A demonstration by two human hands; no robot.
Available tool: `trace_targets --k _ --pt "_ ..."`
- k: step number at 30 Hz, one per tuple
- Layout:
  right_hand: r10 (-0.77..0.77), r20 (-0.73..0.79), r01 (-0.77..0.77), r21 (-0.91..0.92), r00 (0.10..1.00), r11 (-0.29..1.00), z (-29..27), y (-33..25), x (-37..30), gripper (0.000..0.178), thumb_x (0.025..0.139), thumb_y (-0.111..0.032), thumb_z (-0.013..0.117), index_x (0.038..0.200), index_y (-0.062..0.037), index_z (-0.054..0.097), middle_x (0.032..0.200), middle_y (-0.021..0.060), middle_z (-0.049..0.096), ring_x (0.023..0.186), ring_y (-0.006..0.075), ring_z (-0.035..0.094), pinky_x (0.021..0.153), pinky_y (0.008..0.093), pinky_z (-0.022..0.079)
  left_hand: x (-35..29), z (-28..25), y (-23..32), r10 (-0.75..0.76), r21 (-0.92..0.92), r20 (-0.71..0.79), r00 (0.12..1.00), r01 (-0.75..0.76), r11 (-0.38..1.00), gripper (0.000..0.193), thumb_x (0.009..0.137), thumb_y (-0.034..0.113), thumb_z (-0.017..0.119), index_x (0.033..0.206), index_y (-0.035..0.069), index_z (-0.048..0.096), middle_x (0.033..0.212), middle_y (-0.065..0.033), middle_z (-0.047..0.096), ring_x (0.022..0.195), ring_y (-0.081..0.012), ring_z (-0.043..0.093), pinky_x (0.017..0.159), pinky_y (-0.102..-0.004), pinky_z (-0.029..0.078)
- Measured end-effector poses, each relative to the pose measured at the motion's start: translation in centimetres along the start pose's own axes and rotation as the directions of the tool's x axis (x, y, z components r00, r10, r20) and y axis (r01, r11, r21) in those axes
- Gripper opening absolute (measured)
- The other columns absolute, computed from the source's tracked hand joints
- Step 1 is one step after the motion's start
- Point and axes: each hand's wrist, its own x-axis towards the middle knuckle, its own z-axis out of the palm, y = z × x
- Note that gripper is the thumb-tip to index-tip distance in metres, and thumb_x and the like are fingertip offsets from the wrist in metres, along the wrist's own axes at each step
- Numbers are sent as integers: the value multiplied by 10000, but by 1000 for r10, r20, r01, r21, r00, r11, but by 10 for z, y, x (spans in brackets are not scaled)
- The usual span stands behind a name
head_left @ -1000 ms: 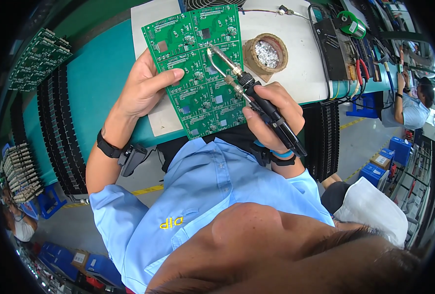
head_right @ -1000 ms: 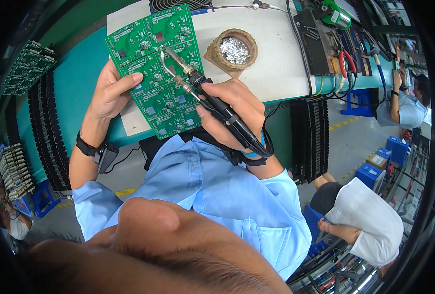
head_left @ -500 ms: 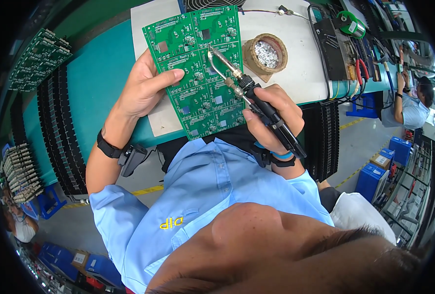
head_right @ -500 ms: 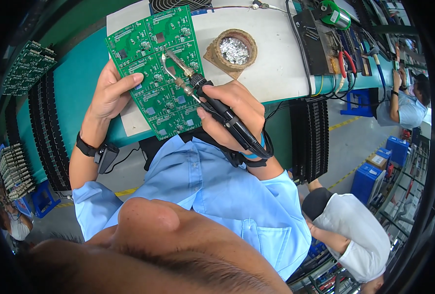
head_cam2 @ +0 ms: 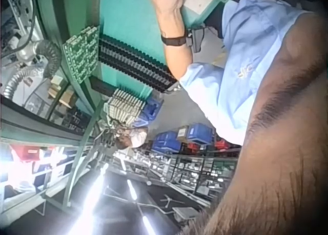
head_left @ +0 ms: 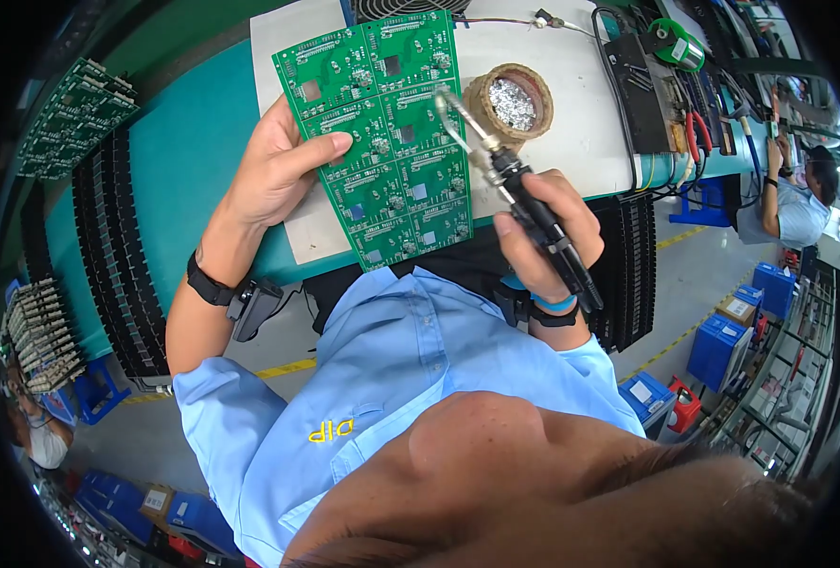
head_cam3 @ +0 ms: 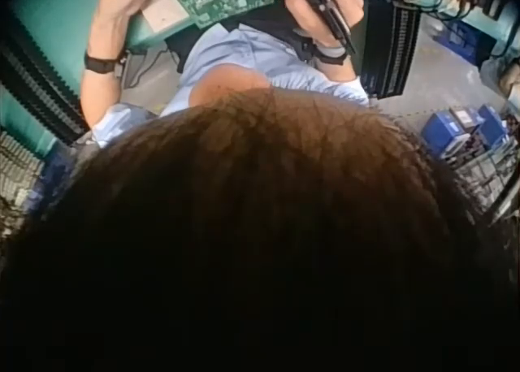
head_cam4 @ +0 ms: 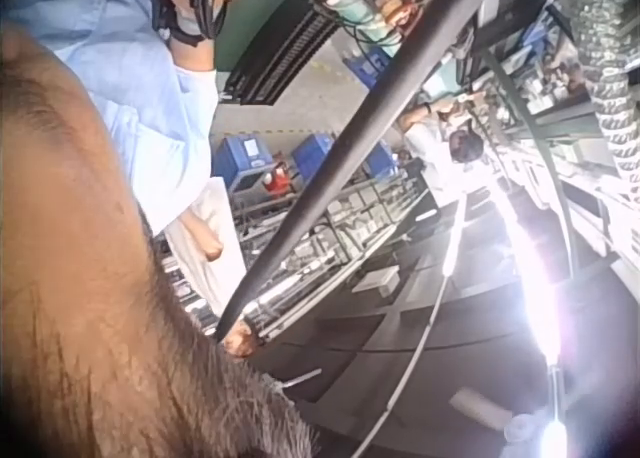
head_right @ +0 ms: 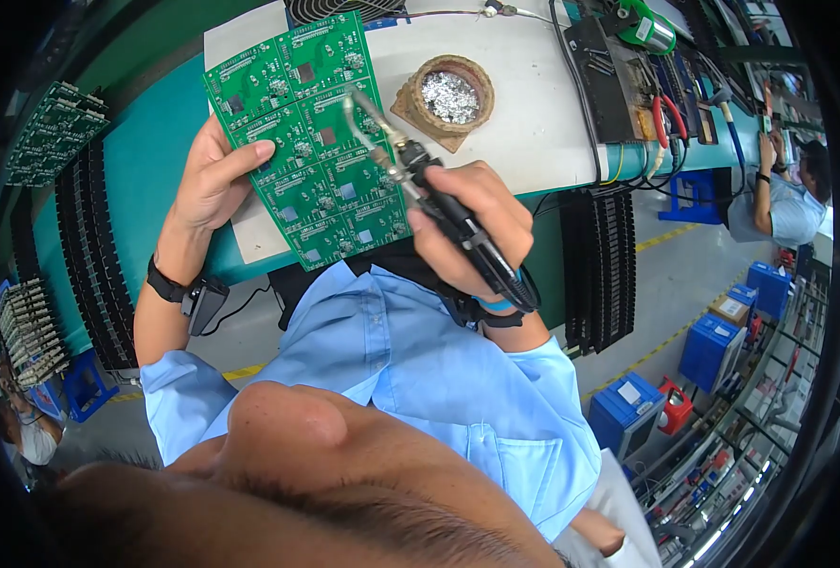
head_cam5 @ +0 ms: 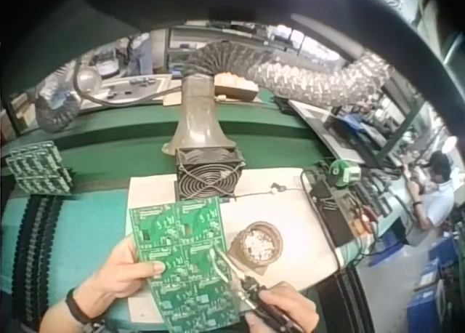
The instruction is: Soldering components onto a printed circuit board at a factory workbench.
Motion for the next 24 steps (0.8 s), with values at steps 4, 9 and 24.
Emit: trace_targets --k 4,9,24 --pt "136 -139 -147 -75 981 986 -6 18 -21 445 774 43 753 1194 70 610 999 148 659 824 172 628 764 297 515 1 2 0 -5 -1 -11 1000 5 1000 548 911 -24 634 1417 20 428 1268 -94 629 1097 -158 639 950 -317 522" --pt "265 -256 -305 -130 929 943 -6 36 -38 479 816 21 749 1263 53 583 1070 119 663 891 146 636 831 284 523 3 8 0 -3 6 -29 1000 3 1000 527 921 2 646 1405 19 440 1262 -94 634 1092 -157 643 953 -320 522" --pt "319 -191 -345 -123 928 931 -6 39 -36 479 846 13 730 1295 42 565 1123 134 665 981 156 651 883 287 521 6 1 -6 -38 36 -114 993 42 998 399 930 41 669 1305 43 531 1151 -22 661 936 -77 601 818 -259 486"
